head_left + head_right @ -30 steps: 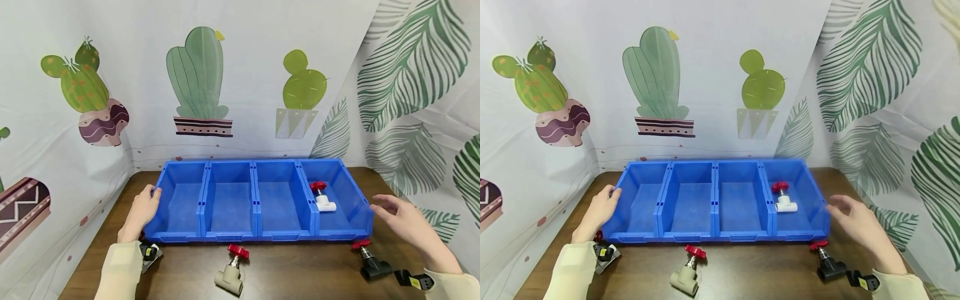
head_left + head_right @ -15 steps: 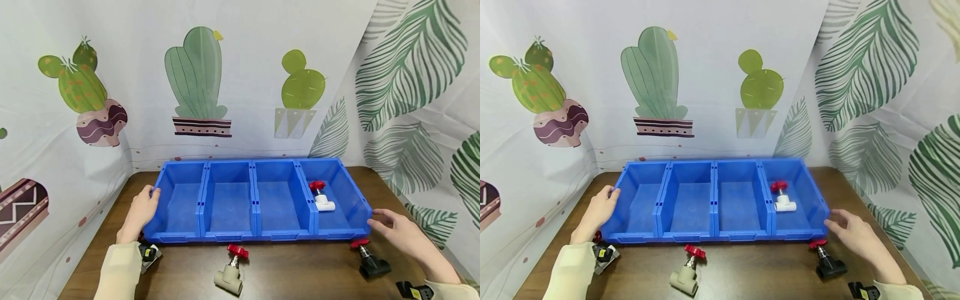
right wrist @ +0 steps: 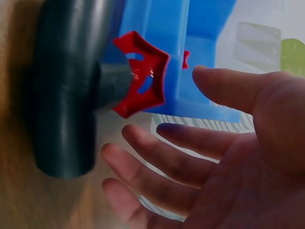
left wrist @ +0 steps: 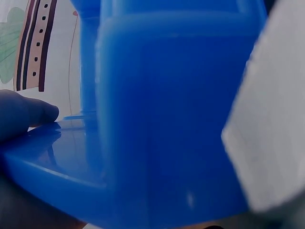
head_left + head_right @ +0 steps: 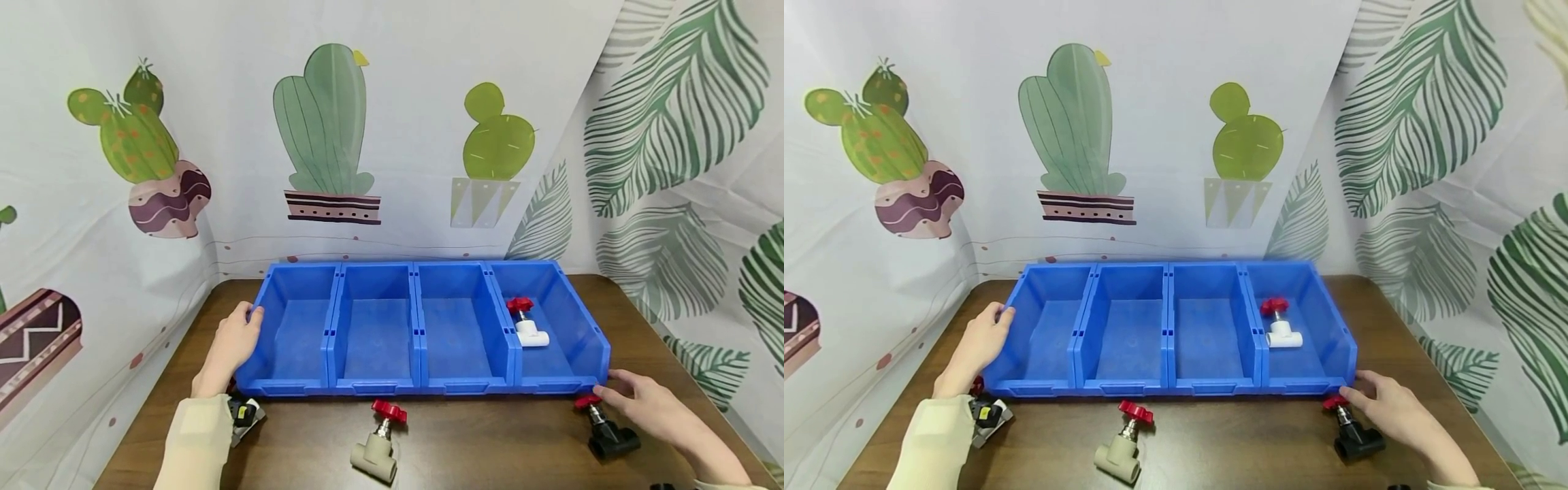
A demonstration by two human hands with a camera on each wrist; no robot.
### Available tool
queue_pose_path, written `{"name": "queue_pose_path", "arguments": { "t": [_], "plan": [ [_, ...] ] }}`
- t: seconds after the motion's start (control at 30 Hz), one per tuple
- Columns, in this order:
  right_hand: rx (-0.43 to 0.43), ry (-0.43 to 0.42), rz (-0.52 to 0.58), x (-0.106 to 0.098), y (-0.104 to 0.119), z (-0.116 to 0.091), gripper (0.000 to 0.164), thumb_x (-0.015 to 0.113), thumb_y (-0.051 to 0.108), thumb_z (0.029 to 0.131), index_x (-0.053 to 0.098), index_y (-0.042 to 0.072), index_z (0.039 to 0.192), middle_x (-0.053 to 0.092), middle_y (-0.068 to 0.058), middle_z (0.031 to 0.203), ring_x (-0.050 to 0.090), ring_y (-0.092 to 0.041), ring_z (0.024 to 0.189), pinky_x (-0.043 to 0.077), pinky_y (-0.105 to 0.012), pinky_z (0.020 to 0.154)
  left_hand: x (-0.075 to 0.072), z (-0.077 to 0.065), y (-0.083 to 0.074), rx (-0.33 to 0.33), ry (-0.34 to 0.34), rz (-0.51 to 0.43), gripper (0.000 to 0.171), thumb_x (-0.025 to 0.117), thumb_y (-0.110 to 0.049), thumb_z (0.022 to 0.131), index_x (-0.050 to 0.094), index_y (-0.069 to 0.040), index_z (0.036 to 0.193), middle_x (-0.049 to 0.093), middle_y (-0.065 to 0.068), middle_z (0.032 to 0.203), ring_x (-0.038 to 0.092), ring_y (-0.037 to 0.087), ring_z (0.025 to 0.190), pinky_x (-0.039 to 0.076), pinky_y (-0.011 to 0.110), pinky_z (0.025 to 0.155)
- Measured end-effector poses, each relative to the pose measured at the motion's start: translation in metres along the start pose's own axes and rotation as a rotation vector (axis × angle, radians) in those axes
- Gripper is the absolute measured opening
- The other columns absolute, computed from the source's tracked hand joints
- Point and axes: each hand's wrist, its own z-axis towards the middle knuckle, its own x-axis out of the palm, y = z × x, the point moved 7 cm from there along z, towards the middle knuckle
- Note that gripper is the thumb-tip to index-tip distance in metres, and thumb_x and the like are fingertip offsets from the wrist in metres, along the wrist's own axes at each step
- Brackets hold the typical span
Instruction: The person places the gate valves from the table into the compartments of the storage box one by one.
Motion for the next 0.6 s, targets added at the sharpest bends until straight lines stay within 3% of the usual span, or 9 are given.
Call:
{"name": "queue_pose_path", "arguments": {
  "t": [0.17,0.6],
  "plan": [
    [0.016,0.055,0.036,0.01,0.001,0.0,0.075,0.056,0.042,0.098,0.039,-0.024,0.129,0.066,-0.016,0.102,0.061,-0.031,0.094,0.049,-0.049,0.076,0.0,-0.001,0.0,0.001,0.001,-0.002,0.047,0.031,-0.039,0.106,0.049,0.001,0.121,0.06,0.025,0.105,0.057,0.037,0.088,0.045,0.047,0.071],
    [0.004,0.102,0.103,0.023,0.0,-0.001,0.064,0.063,0.037,0.095,0.049,-0.016,0.127,0.069,-0.01,0.1,0.061,-0.021,0.09,0.048,-0.038,0.074,0.001,-0.001,0.004,-0.014,0.0,0.003,0.046,0.031,-0.04,0.106,0.049,0.0,0.12,0.06,0.023,0.103,0.057,0.037,0.088,0.045,0.047,0.071]
  ]
}}
